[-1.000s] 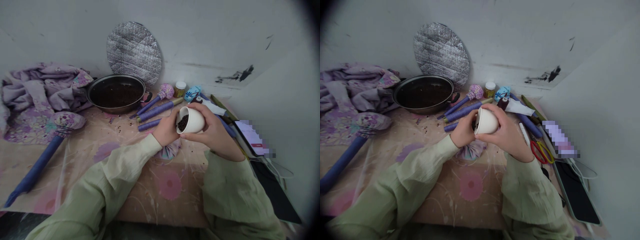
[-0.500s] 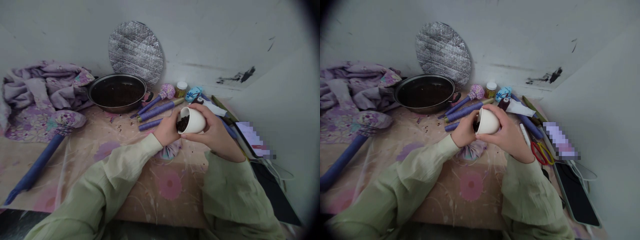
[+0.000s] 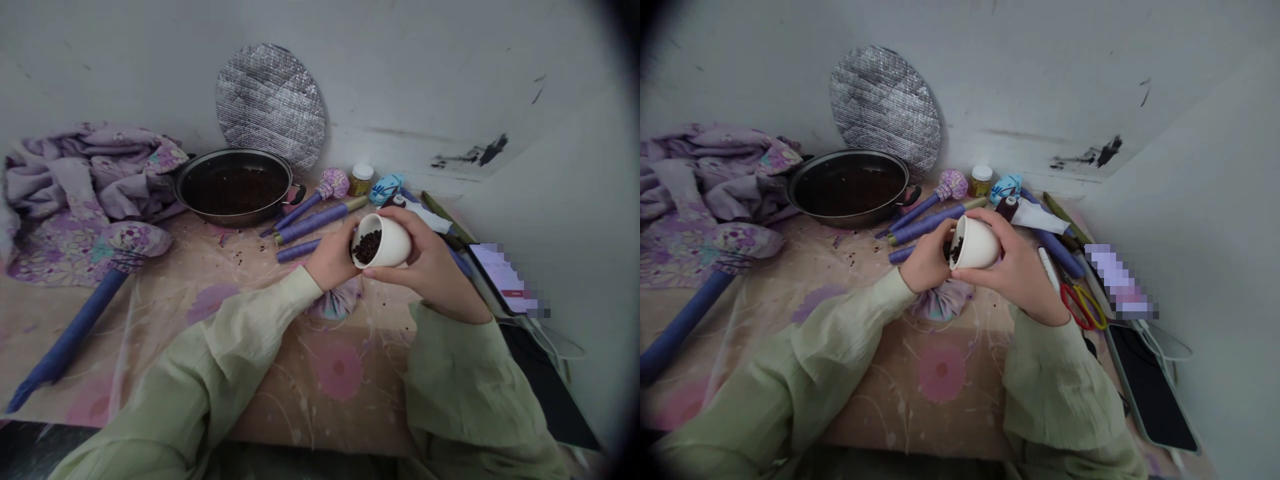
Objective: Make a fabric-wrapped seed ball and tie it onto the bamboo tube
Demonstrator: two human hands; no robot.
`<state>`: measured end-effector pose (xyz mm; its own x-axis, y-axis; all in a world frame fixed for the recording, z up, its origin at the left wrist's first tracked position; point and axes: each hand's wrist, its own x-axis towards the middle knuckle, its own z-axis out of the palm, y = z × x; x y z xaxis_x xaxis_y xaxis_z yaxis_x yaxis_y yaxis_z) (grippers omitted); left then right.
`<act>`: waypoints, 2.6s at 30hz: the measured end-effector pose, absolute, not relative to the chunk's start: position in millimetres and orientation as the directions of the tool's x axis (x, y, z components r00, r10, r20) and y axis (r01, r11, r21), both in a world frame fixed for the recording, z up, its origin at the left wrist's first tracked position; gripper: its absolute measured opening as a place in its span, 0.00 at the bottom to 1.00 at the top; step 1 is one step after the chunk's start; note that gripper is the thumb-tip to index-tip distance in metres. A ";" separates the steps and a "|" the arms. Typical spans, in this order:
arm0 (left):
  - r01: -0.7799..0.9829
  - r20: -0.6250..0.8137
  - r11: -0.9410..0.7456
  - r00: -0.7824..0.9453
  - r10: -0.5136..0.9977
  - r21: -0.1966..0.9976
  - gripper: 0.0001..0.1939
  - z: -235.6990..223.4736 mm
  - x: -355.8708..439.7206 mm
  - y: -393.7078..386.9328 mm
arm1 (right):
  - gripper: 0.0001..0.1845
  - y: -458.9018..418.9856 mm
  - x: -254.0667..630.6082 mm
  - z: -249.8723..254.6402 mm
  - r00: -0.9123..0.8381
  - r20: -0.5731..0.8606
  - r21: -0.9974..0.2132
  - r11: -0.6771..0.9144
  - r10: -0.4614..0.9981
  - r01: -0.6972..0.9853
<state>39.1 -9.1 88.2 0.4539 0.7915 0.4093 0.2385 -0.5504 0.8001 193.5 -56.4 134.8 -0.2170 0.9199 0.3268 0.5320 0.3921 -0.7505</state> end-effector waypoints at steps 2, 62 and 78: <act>0.235 0.411 -0.550 0.450 0.793 0.802 0.23 87.9 39.2 -8.6 | 0.36 -56.2 193.5 135.0 -0.211 0.331 -0.756 0.393 0.920 0.524; 0.342 0.406 -0.569 0.441 0.800 0.748 0.26 80.7 40.9 -6.7 | 0.37 -53.9 192.9 129.5 -0.160 0.344 -0.743 0.372 0.925 0.556; 0.359 0.386 -0.553 0.439 0.811 0.752 0.25 82.7 41.4 -7.1 | 0.35 -56.8 189.8 135.0 -0.144 0.325 -0.739 0.346 0.935 0.578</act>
